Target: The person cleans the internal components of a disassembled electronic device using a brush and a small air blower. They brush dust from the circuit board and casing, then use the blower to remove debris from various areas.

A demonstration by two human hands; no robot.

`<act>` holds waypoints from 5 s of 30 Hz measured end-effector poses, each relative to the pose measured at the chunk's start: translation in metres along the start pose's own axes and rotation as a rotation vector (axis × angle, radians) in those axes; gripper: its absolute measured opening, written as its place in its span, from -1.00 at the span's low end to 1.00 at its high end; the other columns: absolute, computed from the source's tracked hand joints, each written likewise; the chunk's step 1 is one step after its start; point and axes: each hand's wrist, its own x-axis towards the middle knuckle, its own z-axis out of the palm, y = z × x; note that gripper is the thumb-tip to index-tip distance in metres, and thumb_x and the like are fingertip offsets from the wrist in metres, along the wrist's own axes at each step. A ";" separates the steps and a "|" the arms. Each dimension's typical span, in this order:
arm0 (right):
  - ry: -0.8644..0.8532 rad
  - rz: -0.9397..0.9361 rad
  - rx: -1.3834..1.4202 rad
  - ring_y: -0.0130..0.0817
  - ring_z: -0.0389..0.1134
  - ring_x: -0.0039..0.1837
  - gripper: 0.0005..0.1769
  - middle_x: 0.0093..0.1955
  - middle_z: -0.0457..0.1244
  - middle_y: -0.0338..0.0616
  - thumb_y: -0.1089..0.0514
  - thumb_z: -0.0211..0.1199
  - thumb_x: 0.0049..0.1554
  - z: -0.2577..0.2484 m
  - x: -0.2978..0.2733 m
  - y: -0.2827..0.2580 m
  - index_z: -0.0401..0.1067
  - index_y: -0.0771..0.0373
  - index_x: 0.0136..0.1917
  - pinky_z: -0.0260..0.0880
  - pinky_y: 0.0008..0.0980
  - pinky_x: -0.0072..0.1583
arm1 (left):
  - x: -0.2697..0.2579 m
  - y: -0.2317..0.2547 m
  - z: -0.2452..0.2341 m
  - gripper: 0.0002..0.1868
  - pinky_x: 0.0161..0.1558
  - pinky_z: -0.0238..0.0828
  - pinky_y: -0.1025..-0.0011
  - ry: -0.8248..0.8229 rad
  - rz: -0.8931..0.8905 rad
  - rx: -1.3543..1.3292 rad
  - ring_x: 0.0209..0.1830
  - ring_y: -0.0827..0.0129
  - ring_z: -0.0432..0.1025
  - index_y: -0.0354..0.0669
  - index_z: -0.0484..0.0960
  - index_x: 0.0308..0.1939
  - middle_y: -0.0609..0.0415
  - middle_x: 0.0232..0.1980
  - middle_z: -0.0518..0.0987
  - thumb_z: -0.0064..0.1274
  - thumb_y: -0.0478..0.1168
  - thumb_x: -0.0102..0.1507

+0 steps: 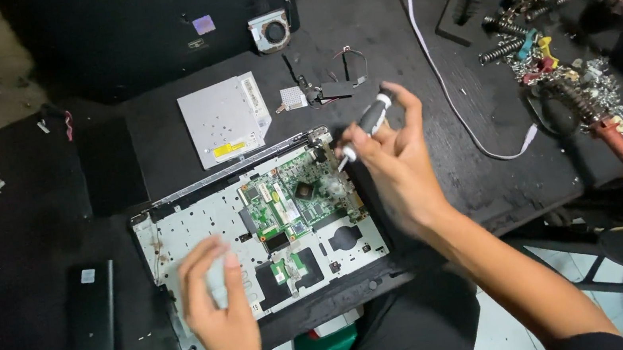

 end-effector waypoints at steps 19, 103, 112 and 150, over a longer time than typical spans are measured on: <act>-0.080 -0.083 -0.110 -0.14 0.41 -0.09 -0.20 -0.04 0.27 0.15 0.26 0.29 0.18 0.034 -0.049 -0.024 -0.14 0.03 0.48 0.55 -0.11 0.12 | -0.007 0.085 0.035 -0.81 0.07 0.58 0.18 -0.294 -0.806 -0.776 -0.21 0.17 0.58 -0.31 0.69 -0.17 -0.11 -0.22 0.71 0.13 -0.22 0.30; -0.691 -0.522 -0.790 -0.27 0.42 -0.19 -0.22 0.24 0.16 0.12 0.15 0.20 0.38 0.178 0.066 0.182 -0.28 0.07 0.61 0.40 -0.39 -0.14 | 0.001 -0.046 -0.051 -0.26 0.61 -0.21 0.08 -0.286 0.097 0.617 0.68 0.04 -0.07 -0.29 0.21 0.54 -0.21 0.64 0.12 -0.23 0.19 0.46; -0.718 -0.567 -0.772 -0.38 0.26 -0.21 -0.25 0.37 0.15 0.17 0.18 0.18 0.39 0.178 0.067 0.183 -0.25 0.07 0.60 0.37 -0.43 -0.14 | 0.002 -0.045 -0.051 -0.28 0.61 -0.18 0.07 -0.269 0.101 0.606 0.67 0.03 -0.04 -0.30 0.25 0.51 -0.21 0.62 0.15 -0.20 0.17 0.45; -0.750 -0.543 -0.912 -0.09 0.28 0.19 -0.27 0.24 0.24 0.10 0.19 0.20 0.18 0.175 0.061 0.178 0.03 0.16 0.56 0.35 -0.12 0.19 | 0.001 -0.047 -0.047 -0.29 0.59 -0.20 0.03 -0.281 0.044 0.567 0.63 0.03 0.03 -0.27 0.35 0.45 -0.18 0.56 0.27 -0.18 0.20 0.43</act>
